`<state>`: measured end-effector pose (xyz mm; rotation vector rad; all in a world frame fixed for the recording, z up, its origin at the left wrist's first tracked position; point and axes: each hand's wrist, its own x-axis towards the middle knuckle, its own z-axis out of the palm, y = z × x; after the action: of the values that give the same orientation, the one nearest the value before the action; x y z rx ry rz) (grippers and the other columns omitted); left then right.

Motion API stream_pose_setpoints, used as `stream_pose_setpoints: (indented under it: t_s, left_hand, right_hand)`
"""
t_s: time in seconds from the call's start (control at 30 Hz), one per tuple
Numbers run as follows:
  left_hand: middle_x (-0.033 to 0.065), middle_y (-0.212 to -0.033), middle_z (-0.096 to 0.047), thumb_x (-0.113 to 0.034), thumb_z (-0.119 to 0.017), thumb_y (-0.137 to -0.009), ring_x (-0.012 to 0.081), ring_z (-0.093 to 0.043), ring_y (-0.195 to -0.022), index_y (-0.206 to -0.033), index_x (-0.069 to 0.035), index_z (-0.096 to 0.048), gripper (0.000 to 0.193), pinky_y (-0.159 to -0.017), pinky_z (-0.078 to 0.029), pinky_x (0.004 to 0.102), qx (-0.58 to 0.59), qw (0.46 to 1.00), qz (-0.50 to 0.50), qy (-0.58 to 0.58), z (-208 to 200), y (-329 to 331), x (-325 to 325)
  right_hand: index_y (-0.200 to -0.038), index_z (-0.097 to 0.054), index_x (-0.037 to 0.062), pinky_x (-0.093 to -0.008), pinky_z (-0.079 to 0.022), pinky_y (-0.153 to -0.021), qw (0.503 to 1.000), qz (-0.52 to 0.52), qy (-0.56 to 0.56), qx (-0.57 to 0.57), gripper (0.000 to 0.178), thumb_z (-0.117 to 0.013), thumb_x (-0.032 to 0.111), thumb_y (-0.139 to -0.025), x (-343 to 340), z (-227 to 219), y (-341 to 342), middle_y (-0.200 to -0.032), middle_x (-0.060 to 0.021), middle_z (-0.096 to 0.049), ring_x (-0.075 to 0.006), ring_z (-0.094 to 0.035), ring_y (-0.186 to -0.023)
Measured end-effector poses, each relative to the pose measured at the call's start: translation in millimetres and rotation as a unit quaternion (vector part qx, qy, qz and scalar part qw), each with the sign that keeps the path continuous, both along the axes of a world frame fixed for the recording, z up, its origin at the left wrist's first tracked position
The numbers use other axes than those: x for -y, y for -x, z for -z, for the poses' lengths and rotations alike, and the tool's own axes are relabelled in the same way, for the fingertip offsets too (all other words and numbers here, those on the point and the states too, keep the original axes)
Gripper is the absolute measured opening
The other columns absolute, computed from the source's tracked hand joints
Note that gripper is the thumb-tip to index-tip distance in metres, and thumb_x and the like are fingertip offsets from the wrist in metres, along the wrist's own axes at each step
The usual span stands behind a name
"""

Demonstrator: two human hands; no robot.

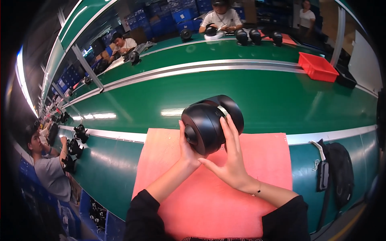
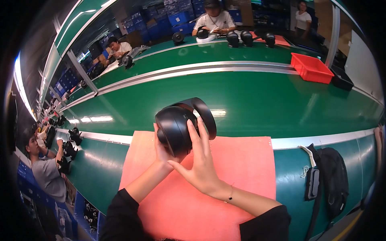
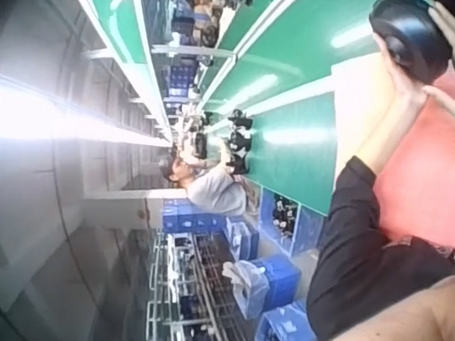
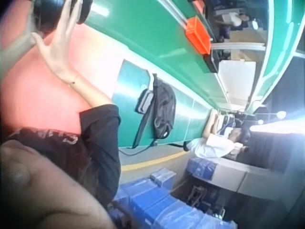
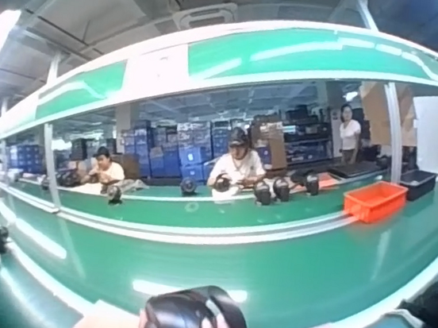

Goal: Assembling components of a light fixture on a factory production line.

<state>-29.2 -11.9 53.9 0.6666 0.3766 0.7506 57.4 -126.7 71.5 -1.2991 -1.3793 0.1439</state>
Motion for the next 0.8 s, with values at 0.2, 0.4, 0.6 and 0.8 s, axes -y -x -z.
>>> stream_pose_setpoints:
  t_s: [0.2,0.4,0.6,0.8]
  left_hand:
    - [0.0126,-0.135,-0.046,-0.077,-0.031,-0.083,0.0279,-0.048,-0.122,-0.136,-0.014,-0.040,0.084,-0.100,-0.044,0.0464,-0.018,0.999,0.007,-0.029,10,-40,-6]
    - [0.0107,-0.123,-0.056,-0.071,-0.034,-0.086,0.0255,-0.058,-0.108,-0.127,-0.012,-0.049,0.074,-0.091,-0.051,0.0414,0.071,0.996,-0.031,0.048,32,-58,-21]
    - [0.0111,-0.123,-0.055,-0.069,-0.029,-0.089,0.0247,-0.059,-0.106,-0.128,-0.012,-0.048,0.071,-0.087,-0.053,0.0381,0.152,0.988,-0.017,0.020,45,-67,-25]
    - [0.0117,-0.127,-0.051,-0.071,-0.030,-0.088,0.0255,-0.054,-0.113,-0.131,-0.012,-0.044,0.074,-0.095,-0.047,0.0411,0.111,0.991,-0.076,-0.016,35,-61,-20]
  right_hand:
    - [-0.146,-0.019,0.0057,-0.0468,-0.033,-0.106,0.994,0.084,-0.065,0.007,0.104,-0.083,0.020,-0.065,-14,19,-15,-0.149,-0.0199,-0.015,-0.0386,-0.025,-0.135]
    - [-0.139,-0.038,0.0025,-0.0404,-0.044,-0.098,0.992,0.088,-0.069,0.062,0.086,-0.081,0.011,-0.064,-21,11,-33,-0.144,-0.0248,-0.031,-0.0377,-0.042,-0.128]
    - [-0.137,-0.041,0.0025,-0.0408,-0.048,-0.094,0.987,0.077,-0.096,0.103,0.085,-0.080,0.009,-0.062,-27,12,-38,-0.144,-0.0254,-0.032,-0.0386,-0.046,-0.124]
    - [-0.141,-0.032,0.0031,-0.0397,-0.043,-0.101,0.991,0.073,-0.074,0.087,0.093,-0.081,0.010,-0.063,-27,20,-39,-0.145,-0.0224,-0.027,-0.0350,-0.038,-0.130]
